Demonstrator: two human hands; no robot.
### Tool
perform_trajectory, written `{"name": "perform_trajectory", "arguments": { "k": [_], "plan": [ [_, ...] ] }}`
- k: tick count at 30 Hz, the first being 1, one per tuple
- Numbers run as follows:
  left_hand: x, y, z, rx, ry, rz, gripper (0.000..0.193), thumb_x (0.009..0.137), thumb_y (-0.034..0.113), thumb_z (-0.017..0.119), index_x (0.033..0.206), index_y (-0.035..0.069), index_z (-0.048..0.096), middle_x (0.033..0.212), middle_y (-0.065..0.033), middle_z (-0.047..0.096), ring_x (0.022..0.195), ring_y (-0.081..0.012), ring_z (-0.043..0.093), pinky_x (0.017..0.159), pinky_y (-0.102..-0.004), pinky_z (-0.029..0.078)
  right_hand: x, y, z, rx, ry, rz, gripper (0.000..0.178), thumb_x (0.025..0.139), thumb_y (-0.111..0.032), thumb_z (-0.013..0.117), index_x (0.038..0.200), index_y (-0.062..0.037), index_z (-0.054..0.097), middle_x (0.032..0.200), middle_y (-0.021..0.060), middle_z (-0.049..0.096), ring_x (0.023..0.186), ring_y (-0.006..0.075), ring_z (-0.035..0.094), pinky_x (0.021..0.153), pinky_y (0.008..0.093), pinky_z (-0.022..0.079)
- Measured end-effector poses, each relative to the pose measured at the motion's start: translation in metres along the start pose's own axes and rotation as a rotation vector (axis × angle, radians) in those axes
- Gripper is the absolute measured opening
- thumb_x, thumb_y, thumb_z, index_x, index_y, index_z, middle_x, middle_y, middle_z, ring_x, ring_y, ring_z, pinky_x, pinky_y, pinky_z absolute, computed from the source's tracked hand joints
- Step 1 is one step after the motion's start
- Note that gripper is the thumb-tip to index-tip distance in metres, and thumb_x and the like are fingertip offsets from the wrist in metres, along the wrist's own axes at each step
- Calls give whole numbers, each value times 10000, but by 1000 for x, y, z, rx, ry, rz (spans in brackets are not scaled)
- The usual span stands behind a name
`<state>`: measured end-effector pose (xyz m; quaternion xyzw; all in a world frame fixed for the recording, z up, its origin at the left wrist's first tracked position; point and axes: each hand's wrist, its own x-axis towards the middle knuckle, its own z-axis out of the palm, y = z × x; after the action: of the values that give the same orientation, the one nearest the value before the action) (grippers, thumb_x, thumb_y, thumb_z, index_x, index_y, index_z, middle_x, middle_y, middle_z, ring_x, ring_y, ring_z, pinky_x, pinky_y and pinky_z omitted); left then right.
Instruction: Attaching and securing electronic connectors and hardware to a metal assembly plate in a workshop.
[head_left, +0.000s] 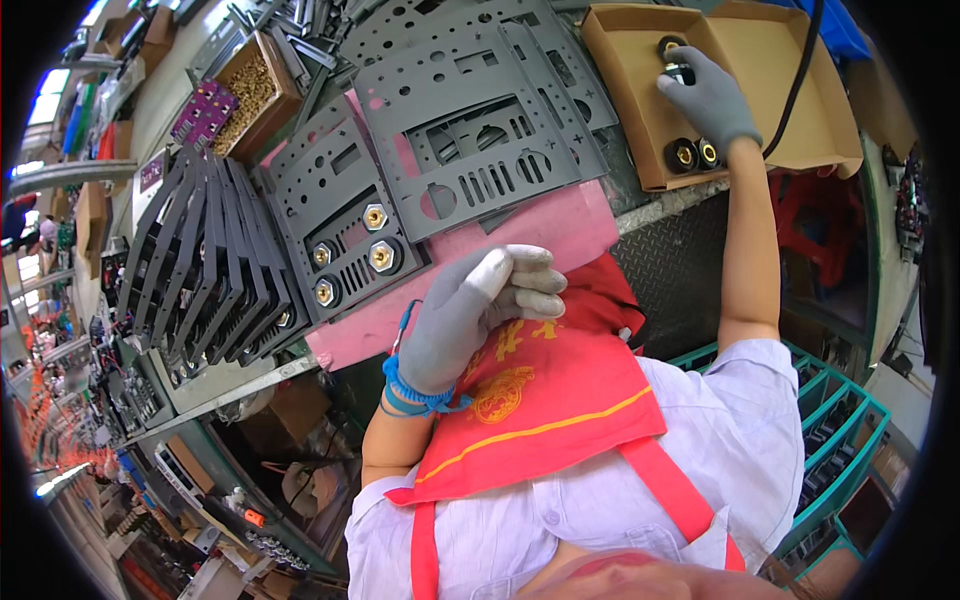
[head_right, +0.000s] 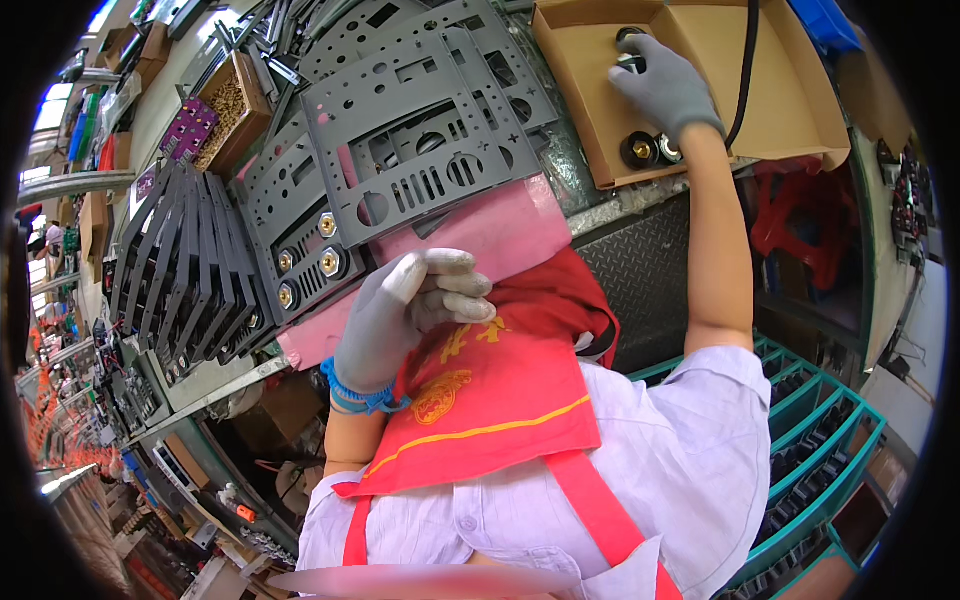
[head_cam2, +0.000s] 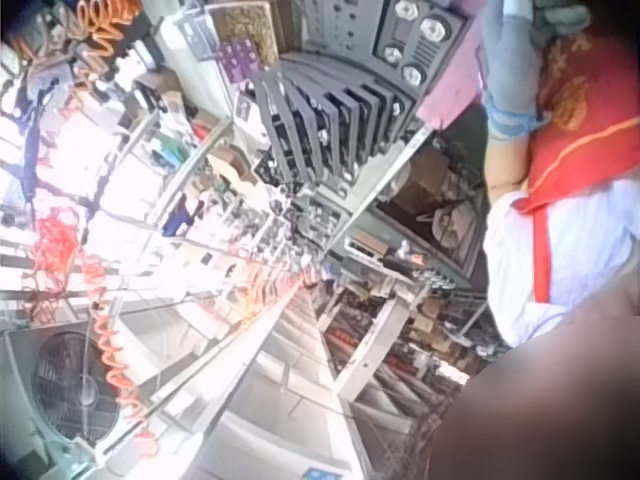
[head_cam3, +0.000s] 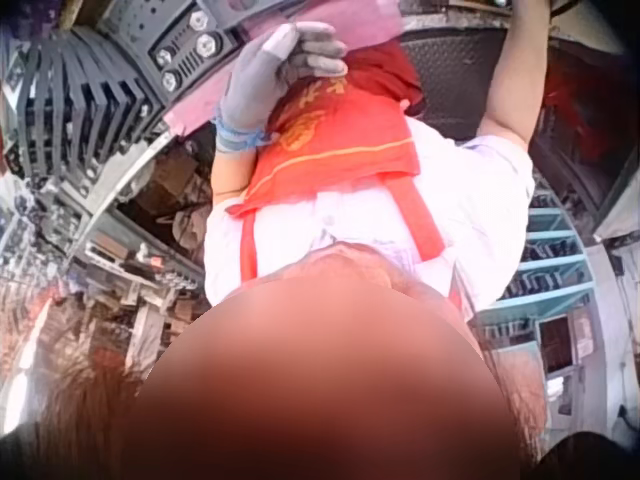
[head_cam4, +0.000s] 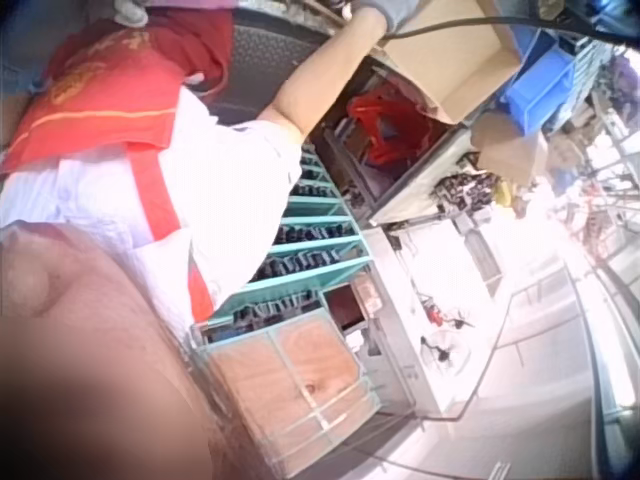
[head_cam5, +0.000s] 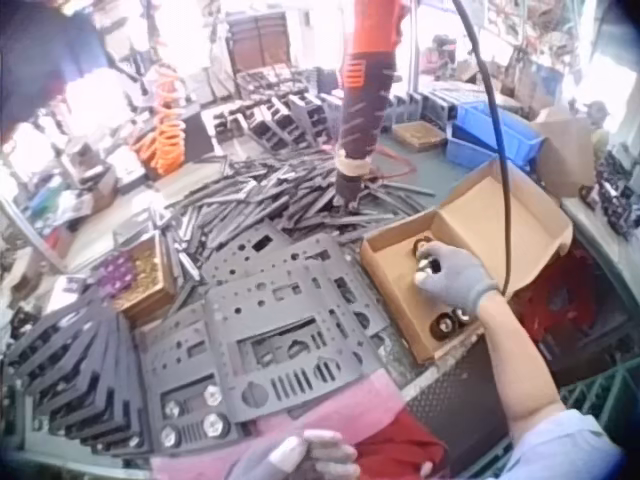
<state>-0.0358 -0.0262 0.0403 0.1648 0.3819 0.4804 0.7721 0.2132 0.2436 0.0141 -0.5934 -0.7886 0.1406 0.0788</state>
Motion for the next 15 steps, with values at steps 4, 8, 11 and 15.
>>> {"name": "perform_trajectory", "arguments": {
  "k": [4, 8, 11, 15],
  "plan": [
    [-7, -2, 7, 192, 120, 316, 254, 963, 122, 520, 1156, -30, 582, 1042, -151, 639, 944, -259, 645, 883, -357, 509, -49, -66, -9, 1799, -477, -257, 501, 952, -305, 536, 1289, 62, 487, 1183, 181, 605, 1096, 277, 615, 918, 382, 509],
    [5, 7, 17, 1146, 460, 1154, 281, 741, 52, 750, 1008, 53, 664, 932, -122, 639, 866, -315, 634, 760, -383, 524, -95, -116, 1, 2099, -819, -134, 501, 970, -320, 524, 1313, 39, 455, 1231, 195, 567, 1176, 312, 568, 1043, 422, 448],
    [11, 3, 16, 1291, 552, 1426, 407, 685, 239, 840, 1013, 66, 671, 936, -88, 586, 796, -282, 608, 692, -364, 509, -123, -147, -2, 1925, -815, -28, 723, 921, -444, 570, 1419, 28, 342, 1285, 183, 529, 1185, 279, 556, 1032, 397, 452],
    [8, -3, 13, 1313, 804, 1322, 449, 684, 346, 831, 1011, 70, 695, 1071, -108, 557, 844, -257, 615, 692, -354, 516, -136, -161, 10, 1478, -483, -247, 724, 890, -496, 615, 1379, 5, 431, 1189, 107, 577, 1088, 168, 560, 957, 318, 442]
  ]
}}
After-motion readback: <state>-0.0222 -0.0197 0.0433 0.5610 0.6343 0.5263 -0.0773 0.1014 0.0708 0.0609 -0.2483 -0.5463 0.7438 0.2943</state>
